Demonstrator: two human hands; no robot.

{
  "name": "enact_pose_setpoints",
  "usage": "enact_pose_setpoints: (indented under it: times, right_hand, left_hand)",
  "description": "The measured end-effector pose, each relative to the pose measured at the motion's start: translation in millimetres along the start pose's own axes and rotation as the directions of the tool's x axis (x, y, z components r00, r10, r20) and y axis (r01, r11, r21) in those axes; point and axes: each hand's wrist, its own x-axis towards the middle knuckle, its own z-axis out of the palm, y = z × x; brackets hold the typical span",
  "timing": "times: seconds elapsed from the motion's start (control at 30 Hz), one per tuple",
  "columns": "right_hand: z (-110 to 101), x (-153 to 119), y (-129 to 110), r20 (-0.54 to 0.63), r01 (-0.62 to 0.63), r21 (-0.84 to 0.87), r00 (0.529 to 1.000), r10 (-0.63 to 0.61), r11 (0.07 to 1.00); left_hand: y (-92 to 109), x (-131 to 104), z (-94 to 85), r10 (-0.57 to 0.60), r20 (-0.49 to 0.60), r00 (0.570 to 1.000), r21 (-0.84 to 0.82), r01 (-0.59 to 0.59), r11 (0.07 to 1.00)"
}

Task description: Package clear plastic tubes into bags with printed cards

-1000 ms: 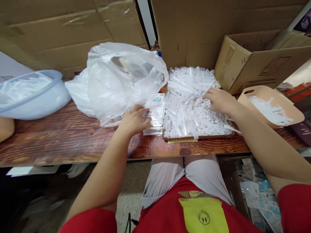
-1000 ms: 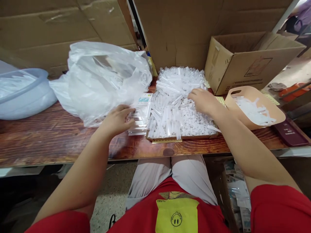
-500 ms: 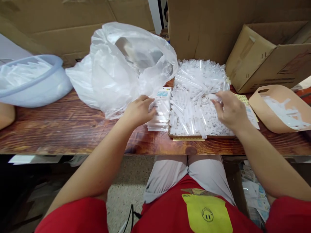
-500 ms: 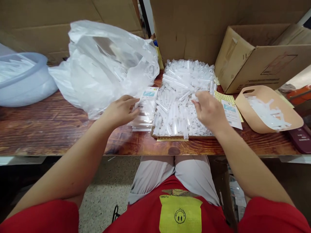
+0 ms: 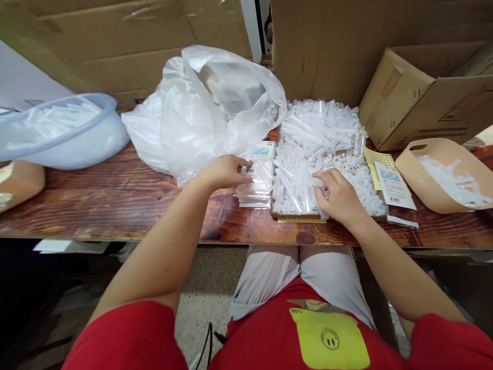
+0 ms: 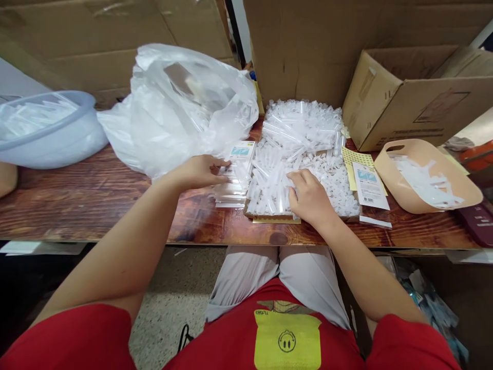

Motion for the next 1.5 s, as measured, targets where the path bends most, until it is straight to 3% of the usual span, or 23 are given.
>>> enact_pose_setpoints:
  times: [0.13,0.27,0.4,0.5,0.63,0.73,0.83,0.97,1.07,1.2,1.37,1.5]
  right_hand:
    - [3,2,1,-0.12,-0.007,-0.045,0.993,0.001,0.999]
    - [-2,7,2,-0.279,0.012,-0.073,0.96,-0.032,0.997]
    - [-14,15,-2,-0.388,0.019,-0.012,0.921,-0.022,1.0]
    - [-19,24,-14,-0.432,0.031,0.036,0.902,-0.012,0.999]
    - [-15,39,-37,-0.393,0.098,0.196,0.919,-0.014,0.976]
    - [-5,52,-56,-0.359,0.168,0.292,0.932,-0.055,0.942]
    - [8,65,-68,-0.324,0.251,0.322,0.935,-0.143,0.913]
    - [21,75,-71,-0.232,0.331,0.307,0.935,-0.267,0.893]
    - [27,75,-65,-0.206,0.382,0.286,0.92,-0.333,0.879]
    - [26,68,-59,-0.192,0.406,0.252,0.911,-0.366,0.878]
    - [17,54,-58,-0.225,0.517,0.189,0.85,-0.476,0.835]
    - [11,41,-61,-0.209,0.54,0.157,0.836,-0.507,0.827]
  left_hand:
    - [2,-5,-0.6,-0.086,-0.025,0.996,-0.11,0.083,0.991]
    - [4,-16,7.8,-0.094,-0.125,0.988,-0.178,0.071,0.982]
    - [4,-22,17.4,-0.23,-0.266,0.936,-0.4,0.11,0.91]
    - [3,-19,22.0,-0.388,-0.242,0.889,-0.666,0.139,0.733]
    - [7,-12,23.5,-0.44,-0.099,0.893,-0.918,0.088,0.386]
    - [16,-11,23.6,-0.414,-0.165,0.895,-0.954,-0.038,0.299]
    - [27,-15,24.9,-0.438,-0.194,0.878,-0.965,-0.091,0.245]
    - [38,-24,27.1,-0.421,-0.154,0.894,-0.988,-0.138,0.068]
    - [43,-32,29.6,-0.371,-0.065,0.926,-0.993,-0.097,-0.07]
    - [45,-39,38.0,-0.388,-0.026,0.921,-0.994,-0.064,-0.085]
    - [45,-47,49.0,-0.443,-0.155,0.883,-0.984,-0.179,-0.011]
    - [50,-55,49.5,-0.472,-0.166,0.866,-0.966,-0.238,-0.097]
